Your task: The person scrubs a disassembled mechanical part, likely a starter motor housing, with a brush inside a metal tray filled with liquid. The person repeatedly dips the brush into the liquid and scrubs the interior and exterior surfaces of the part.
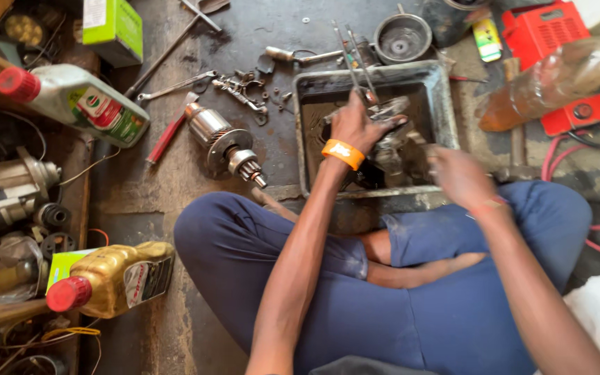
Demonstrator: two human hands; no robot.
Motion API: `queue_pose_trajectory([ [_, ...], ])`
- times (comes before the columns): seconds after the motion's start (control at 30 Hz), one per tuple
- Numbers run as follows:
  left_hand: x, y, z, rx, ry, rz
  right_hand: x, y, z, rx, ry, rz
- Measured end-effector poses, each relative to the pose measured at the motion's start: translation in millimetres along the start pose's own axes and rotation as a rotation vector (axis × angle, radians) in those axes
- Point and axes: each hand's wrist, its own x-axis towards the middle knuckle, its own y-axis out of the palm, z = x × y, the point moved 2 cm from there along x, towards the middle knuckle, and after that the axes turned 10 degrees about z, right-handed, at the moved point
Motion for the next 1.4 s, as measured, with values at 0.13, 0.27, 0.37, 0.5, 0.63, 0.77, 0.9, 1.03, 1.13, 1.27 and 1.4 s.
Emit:
queue_pose_trajectory([
  [0.13, 5, 3, 10, -0.025, -0.074, 0.015, -37, -23, 37, 0.335, 0.062, -0.073],
  [0.27, 9, -4, 9, -0.187, -0.064, -0.026, -34, -14, 65, 0.399, -0.014, -0.101],
  [0.37, 2, -10, 9, -0.237, -0.132, -0.033, -19, -6, 74, 0.261, -0.210, -0.243],
  [0.5, -2, -12, 8, -0.307, -0.147, -0.096, -9, -1, 74, 0.152, -0.177, -0.263],
  [0.63, -2, -12, 9, -0.392, -0.067, -0.125, -10, 3, 72, 0.160, 0.036, -0.180],
  [0.77, 1, -14, 16, -0.410, -0.127, -0.110, -7, 1, 80, 0.170, -0.253, -0.298],
  [0.9, 0, -7, 17, -0.547, -0.022, -0.110, -7, 4, 72, 0.198, 0.190, -0.185],
  [1.03, 4, -12, 22, -0.408, -0.095, -0.158, -3, 6, 89, 0.260, -0.152, -0.318],
  [1.13, 6, -10, 26, -0.596, -0.063, -0.128, -2, 7, 92, 0.196, -0.227, -0.335],
  [1.27, -2, -8, 29, -0.615, -0.081, -0.077, -5, 12, 96, 0.189, -0.112, -0.365],
  [1.4, 8, -13, 38, -0.592, -0.108, -0.110, 10, 13, 108, 0.202, -0.215, -0.327],
])
